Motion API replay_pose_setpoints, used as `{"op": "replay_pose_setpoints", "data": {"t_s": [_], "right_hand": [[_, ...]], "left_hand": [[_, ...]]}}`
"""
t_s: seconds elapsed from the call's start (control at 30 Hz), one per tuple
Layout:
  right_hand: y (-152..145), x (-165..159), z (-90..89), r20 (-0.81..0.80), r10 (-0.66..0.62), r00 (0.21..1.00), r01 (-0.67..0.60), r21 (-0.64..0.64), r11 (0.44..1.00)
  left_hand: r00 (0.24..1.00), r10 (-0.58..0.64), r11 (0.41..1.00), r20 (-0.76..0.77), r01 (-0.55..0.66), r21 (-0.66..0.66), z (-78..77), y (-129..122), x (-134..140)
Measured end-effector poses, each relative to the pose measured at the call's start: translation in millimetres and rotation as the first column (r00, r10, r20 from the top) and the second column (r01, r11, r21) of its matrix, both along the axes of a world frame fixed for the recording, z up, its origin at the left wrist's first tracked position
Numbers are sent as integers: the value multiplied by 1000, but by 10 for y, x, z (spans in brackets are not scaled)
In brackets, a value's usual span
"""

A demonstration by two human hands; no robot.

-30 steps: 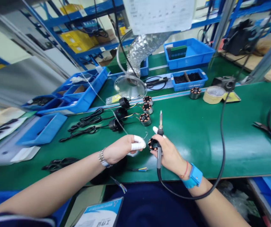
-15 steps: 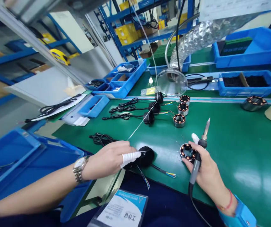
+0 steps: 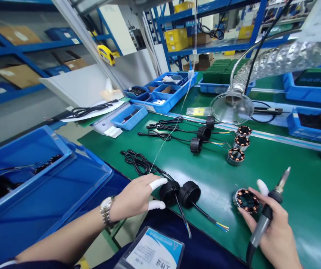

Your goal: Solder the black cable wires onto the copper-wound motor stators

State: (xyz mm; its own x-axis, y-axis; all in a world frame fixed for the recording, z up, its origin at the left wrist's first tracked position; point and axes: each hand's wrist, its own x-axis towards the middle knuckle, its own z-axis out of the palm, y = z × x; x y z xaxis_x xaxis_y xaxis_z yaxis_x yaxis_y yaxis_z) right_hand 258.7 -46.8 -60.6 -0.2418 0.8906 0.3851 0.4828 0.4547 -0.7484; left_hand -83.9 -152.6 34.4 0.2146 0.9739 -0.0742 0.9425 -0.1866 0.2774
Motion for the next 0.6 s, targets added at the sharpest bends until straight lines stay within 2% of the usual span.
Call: {"op": "replay_pose_setpoints", "data": {"t_s": [0.07,0.17,0.23,0.33,0.43,0.53,0.6], "right_hand": [[17,-4,11,-4,-4,1000,4,2,1000],[34,6,-4,-8,-22,1000,22,-7,1000],[43,16,-23,-22,-27,999,26,-11,1000],[52,19,-37,-25,-29,999,29,-1,1000],[51,9,-24,-21,-29,999,29,0,1000],[45,-9,1,-33,-24,999,23,-7,1000],[40,-20,17,-32,-25,999,25,-13,1000]], "left_hand": [[986,132,991,106,-127,-52,-55,-32,51],[935,216,970,281,-172,-173,-84,-62,25],[910,233,962,342,-166,-216,-83,-90,-9],[910,194,971,365,-125,-204,-56,-125,-82],[949,121,992,292,-102,-80,-8,-77,-288],[989,143,987,46,-146,60,3,107,-653],[995,90,996,-38,-91,-12,-35,278,-898]]}}
